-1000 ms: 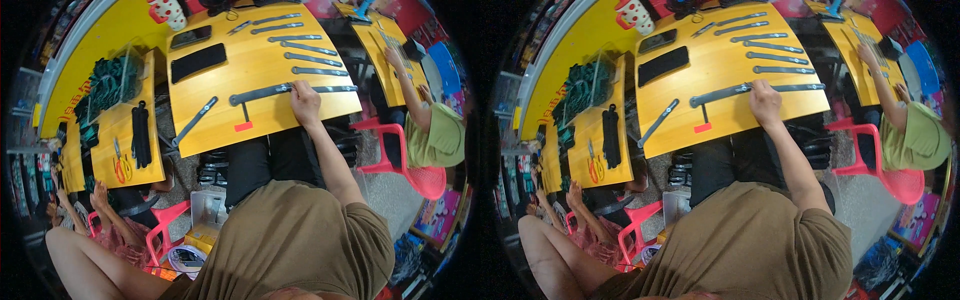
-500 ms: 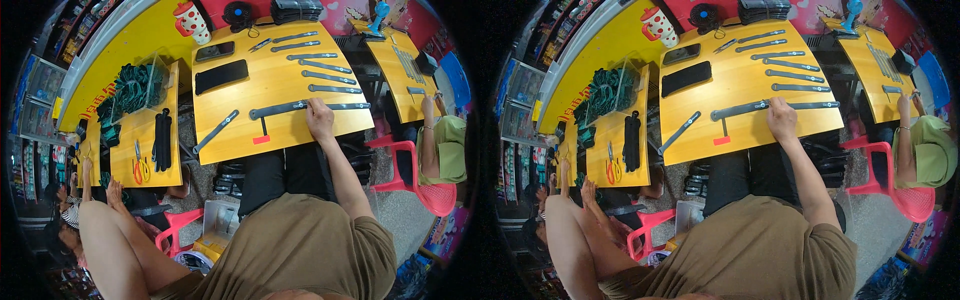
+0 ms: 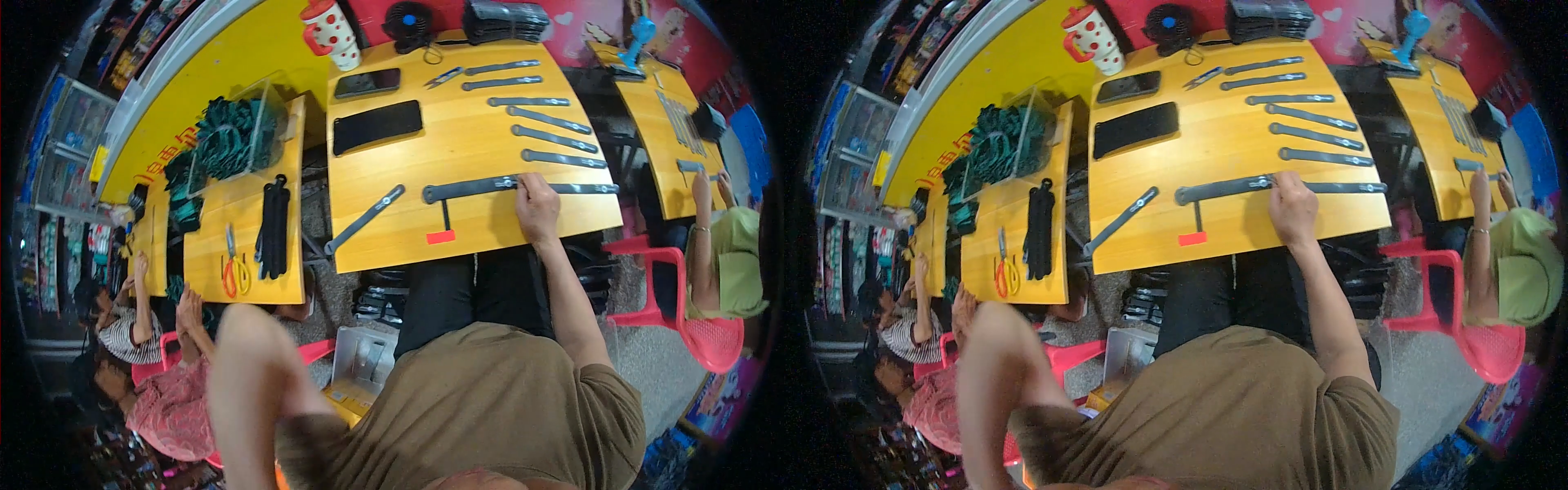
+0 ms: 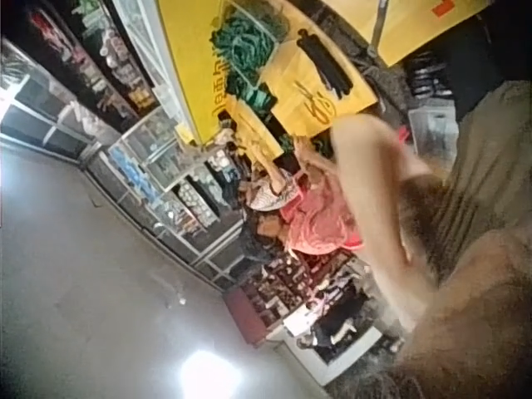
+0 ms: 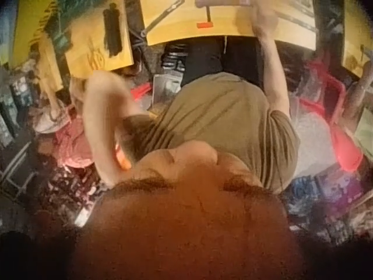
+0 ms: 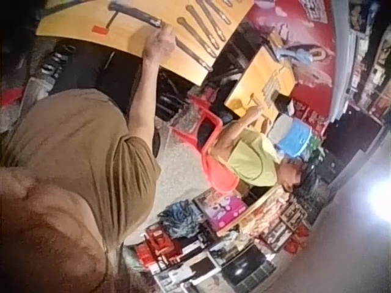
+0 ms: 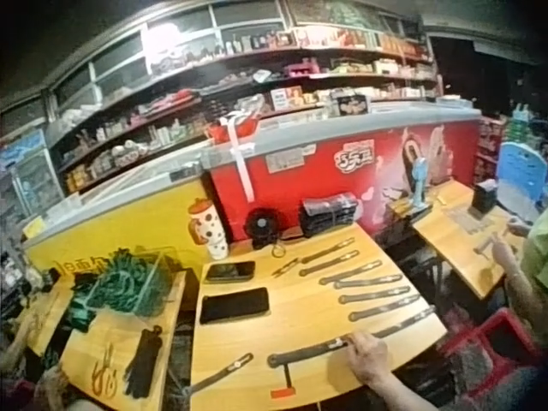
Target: Assembling and inspecting small wristband components at a workshop table.
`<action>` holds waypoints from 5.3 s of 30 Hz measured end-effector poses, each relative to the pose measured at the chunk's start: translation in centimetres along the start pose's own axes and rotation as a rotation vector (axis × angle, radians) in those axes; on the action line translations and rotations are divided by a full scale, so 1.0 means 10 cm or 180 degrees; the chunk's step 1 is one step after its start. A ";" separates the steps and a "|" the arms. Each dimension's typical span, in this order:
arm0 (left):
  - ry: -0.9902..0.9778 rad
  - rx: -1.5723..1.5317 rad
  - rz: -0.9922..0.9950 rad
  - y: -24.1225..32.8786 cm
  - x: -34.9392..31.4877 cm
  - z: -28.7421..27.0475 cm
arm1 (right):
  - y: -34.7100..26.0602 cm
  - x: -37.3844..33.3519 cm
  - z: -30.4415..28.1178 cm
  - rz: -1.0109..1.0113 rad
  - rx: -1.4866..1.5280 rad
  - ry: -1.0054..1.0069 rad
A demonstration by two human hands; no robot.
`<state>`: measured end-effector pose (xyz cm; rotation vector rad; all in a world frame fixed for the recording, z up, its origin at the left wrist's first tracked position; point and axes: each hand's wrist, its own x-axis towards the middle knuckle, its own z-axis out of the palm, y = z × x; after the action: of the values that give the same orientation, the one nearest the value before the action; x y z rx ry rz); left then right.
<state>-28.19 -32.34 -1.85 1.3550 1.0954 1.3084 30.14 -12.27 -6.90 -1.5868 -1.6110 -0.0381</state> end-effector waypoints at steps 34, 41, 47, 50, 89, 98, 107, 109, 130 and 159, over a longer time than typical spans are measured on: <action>-0.1013 0.2024 0.1382 0.11 1.70 3.42 | -0.80 -0.13 -0.59 -0.0854 0.1747 -0.0821; -0.1255 0.1744 0.0672 0.00 1.83 3.22 | -0.51 -0.18 -0.77 -0.0213 0.1509 -0.0594; -0.1235 0.1389 0.0250 -0.03 1.88 3.31 | -0.37 -0.14 -0.79 0.0383 0.2090 -0.1300; -0.1299 0.1309 0.0055 -0.07 1.96 3.28 | -0.31 -0.11 -0.79 0.0594 0.2103 -0.1297; 0.0716 0.0059 -0.1404 -0.75 2.22 3.38 | 0.00 0.11 -0.08 0.0654 0.0532 -0.0252; 0.0761 0.0129 -0.1277 -0.79 2.22 3.38 | 0.00 0.09 -0.06 0.0808 0.0471 -0.0273; 0.0807 0.0231 -0.1295 -0.81 2.22 3.40 | 0.00 0.10 -0.04 0.0847 0.0409 -0.0307; 0.0815 0.0243 -0.1300 -0.79 2.22 3.40 | 0.00 0.10 -0.05 0.0846 0.0352 -0.0341; 0.0881 0.0369 -0.0970 -0.87 2.18 3.43 | -0.03 0.11 -0.03 0.0725 0.0180 -0.0458; 0.1082 0.0417 -0.1003 -0.86 2.21 3.44 | -0.06 0.12 -0.02 0.0604 -0.0026 -0.0448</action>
<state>7.01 -10.34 -6.69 1.0171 1.5808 1.2736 29.99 -11.56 -5.82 -1.7754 -1.5595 0.1720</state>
